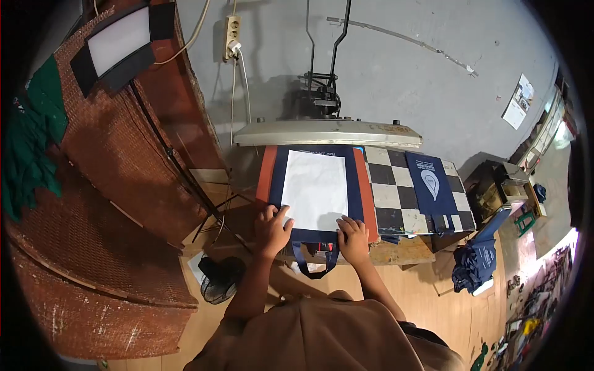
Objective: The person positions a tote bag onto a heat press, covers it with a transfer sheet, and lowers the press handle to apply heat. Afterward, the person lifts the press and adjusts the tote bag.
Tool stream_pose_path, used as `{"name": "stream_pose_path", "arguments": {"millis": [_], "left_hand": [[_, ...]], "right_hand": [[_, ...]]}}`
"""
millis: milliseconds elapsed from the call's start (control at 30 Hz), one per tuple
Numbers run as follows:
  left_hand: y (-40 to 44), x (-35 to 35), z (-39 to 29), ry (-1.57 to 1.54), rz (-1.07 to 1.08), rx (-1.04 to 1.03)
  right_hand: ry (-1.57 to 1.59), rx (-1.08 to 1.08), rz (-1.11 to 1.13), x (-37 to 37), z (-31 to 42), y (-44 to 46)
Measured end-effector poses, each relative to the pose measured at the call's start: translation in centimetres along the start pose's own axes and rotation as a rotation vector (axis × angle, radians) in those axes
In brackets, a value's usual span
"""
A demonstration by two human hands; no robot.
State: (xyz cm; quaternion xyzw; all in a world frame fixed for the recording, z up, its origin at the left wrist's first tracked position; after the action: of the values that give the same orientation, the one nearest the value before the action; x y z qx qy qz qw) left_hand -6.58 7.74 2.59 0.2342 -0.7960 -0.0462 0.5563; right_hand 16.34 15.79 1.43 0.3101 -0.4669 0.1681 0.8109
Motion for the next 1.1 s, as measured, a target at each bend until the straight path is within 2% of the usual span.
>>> {"name": "stream_pose_path", "arguments": {"millis": [267, 467, 567, 633, 733, 800, 933, 1033, 1100], "left_hand": [[0.6, 0.0, 0.3, 0.038, -0.032, 0.030], [1.0, -0.8, 0.7, -0.057, 0.027, 0.040], [1.3, -0.8, 0.1, 0.041, 0.084, 0.121], [1.8, -0.2, -2.5, 0.088, 0.011, -0.005], [3.0, -2.4, -7.4, 0.021, 0.074, -0.261], [3.1, -4.4, -9.8, 0.008, 0.133, -0.358], [2.8, -9.1, -10.1, -0.055, 0.325, -0.380], [3.3, -9.3, -9.1, -0.017, 0.301, -0.392], [4.3, -9.6, -7.2, 0.036, 0.327, -0.327]], "right_hand": [[0.024, -0.029, -0.001, -0.7, -1.1, 1.2], [0.008, -0.049, 0.009, -0.6, -0.9, 1.3], [-0.013, -0.046, 0.005, -0.6, -0.8, 1.3], [-0.015, -0.045, -0.006, -0.6, -0.8, 1.3], [-0.018, -0.039, -0.016, -0.5, -0.7, 1.3], [-0.022, -0.036, -0.018, -0.6, -0.7, 1.2], [-0.005, -0.038, -0.028, -0.5, -0.8, 1.2], [-0.005, -0.047, -0.023, -0.4, -0.8, 1.4], [-0.009, -0.056, -0.009, -0.3, -0.6, 1.3]]}}
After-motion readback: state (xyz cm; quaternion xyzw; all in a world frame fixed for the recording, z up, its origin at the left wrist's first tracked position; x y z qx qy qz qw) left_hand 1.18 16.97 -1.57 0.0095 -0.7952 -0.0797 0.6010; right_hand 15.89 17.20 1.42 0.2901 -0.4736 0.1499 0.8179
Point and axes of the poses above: each hand's wrist, its own y-axis towards the middle knuckle, its own x-axis out of the back of the hand, z = x × y, the point moved 10 cm from there along y, towards the middle knuckle, and after that the axes turned 11 degrees about z, right-handed, at the moved point
